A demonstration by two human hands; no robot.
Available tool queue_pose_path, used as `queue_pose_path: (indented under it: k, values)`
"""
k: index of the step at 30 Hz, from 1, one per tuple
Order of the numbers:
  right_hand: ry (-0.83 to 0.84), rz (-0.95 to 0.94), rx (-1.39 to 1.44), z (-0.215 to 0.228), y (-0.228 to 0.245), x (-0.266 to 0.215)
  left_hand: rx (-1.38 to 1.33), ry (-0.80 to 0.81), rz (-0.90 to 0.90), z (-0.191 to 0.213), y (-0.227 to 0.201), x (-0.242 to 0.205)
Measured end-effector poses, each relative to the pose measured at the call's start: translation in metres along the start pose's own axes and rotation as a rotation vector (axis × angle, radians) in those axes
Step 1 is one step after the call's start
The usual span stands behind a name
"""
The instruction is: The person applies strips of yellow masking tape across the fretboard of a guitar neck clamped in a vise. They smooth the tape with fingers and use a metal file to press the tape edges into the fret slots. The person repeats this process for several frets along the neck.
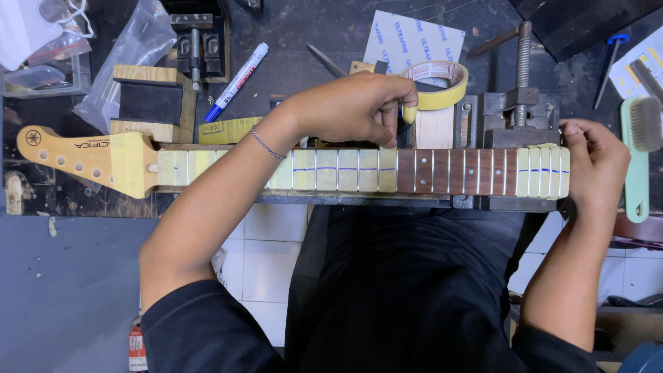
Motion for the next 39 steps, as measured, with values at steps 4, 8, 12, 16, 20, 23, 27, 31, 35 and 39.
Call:
queue_pose_path:
  k: [4,8,12,16,20,23,27,31,35,39]
  values:
    - [-0.016,0.137,-0.028,0.008,0.017,-0.001,-0.009,0.018,0.038,-0.001,0.005,0.001]
    - [-0.044,0.164,-0.008,0.012,0.030,-0.001,-0.009,0.065,0.048,-0.005,0.013,0.003]
    - [-0.092,0.036,0.132,0.010,0.001,-0.002,-0.031,0.132,0.106,-0.005,0.011,0.003]
    - [-0.117,-0.042,0.174,0.011,-0.024,-0.007,-0.057,0.159,0.158,-0.006,0.014,0.004]
    - [-0.096,0.121,0.050,0.014,0.011,-0.008,-0.057,0.204,0.231,-0.006,0.017,0.001]
    - [-0.085,0.168,-0.001,0.016,0.023,-0.010,-0.101,0.253,0.270,-0.004,0.017,-0.005]
    - [-0.090,0.175,-0.049,0.019,0.025,-0.014,-0.148,0.316,0.214,-0.001,0.019,-0.008]
    - [-0.103,0.211,0.038,0.021,0.037,-0.023,-0.123,0.322,0.177,-0.002,0.025,-0.005]
    - [-0.172,-0.055,0.327,0.018,0.049,-0.044,-0.094,0.350,0.153,-0.009,0.031,0.001]
    - [-0.231,0.169,0.319,0.016,0.097,-0.061,-0.067,0.377,0.118,-0.015,0.041,0.007]
Point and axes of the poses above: each hand's wrist, its own x-axis towards the middle knuckle, its own z-axis out of the back of the hand, y = z × x, the point moved 6 cm from there along x, towards the middle knuckle, and after that the axes turned 2 degrees about y, right-handed, at the moved point
